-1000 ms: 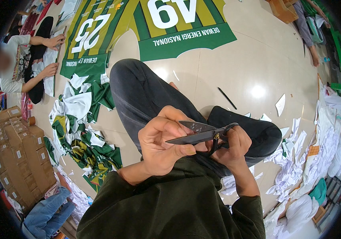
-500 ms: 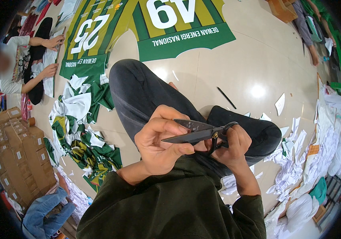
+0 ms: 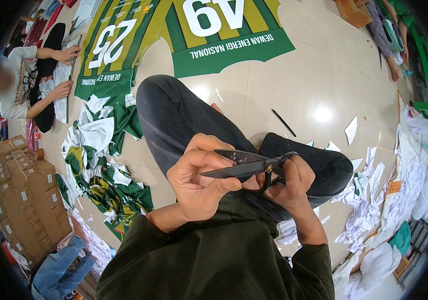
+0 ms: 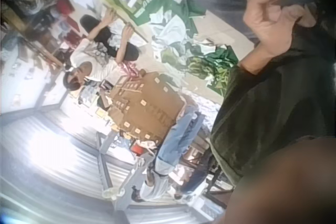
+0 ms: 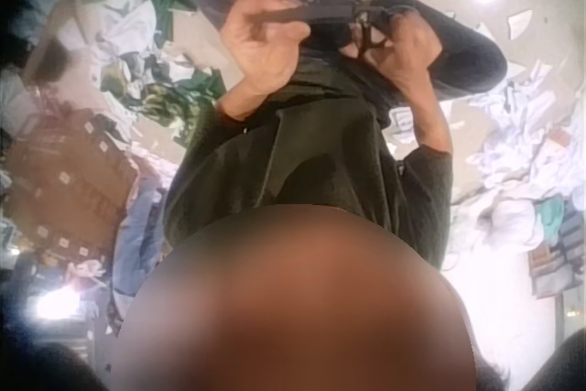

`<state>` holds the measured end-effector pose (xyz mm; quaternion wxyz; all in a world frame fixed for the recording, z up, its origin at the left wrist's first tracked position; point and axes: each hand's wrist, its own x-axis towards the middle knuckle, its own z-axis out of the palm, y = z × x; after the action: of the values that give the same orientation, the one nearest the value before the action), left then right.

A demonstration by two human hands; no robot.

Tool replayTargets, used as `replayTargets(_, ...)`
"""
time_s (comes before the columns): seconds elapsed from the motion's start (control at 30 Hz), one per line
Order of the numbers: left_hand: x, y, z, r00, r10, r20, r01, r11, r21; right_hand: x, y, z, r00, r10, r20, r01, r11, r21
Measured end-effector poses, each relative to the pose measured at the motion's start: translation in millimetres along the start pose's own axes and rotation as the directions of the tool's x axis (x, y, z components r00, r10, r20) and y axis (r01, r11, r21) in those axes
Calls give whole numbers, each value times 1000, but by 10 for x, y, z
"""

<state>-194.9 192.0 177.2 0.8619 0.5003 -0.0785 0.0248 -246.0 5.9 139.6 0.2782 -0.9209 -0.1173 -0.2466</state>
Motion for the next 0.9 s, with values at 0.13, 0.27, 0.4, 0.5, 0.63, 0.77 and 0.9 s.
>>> replayTargets(0.13,1,9,5,1000,-11,-14,11,1000,20,26,-40,-3,999,30,13,-30,999,-33)
replayTargets(0.27,-2,38,47,998,-36,-46,37,999,19,38,-27,-21,999,17,31,-16,999,-40)
replayTargets(0.4,-16,47,52,997,-39,-63,41,999,29,23,-17,-20,999,16,38,-15,999,-34)
replayTargets(0.5,-21,56,56,997,-43,-70,45,999,27,24,-17,-20,999,16,47,-15,1000,-23)
replayTargets(0.63,-34,38,43,997,-27,-73,29,999,23,35,-22,-28,999,8,46,-8,1000,-16)
replayTargets(0.77,-55,-74,-114,994,104,31,-103,994,-43,13,-12,-9,999,7,39,-6,1000,-25)
replayTargets(0.9,-66,-62,-130,998,56,30,-55,998,-34,0,-6,-11,999,12,44,-11,1000,-24)
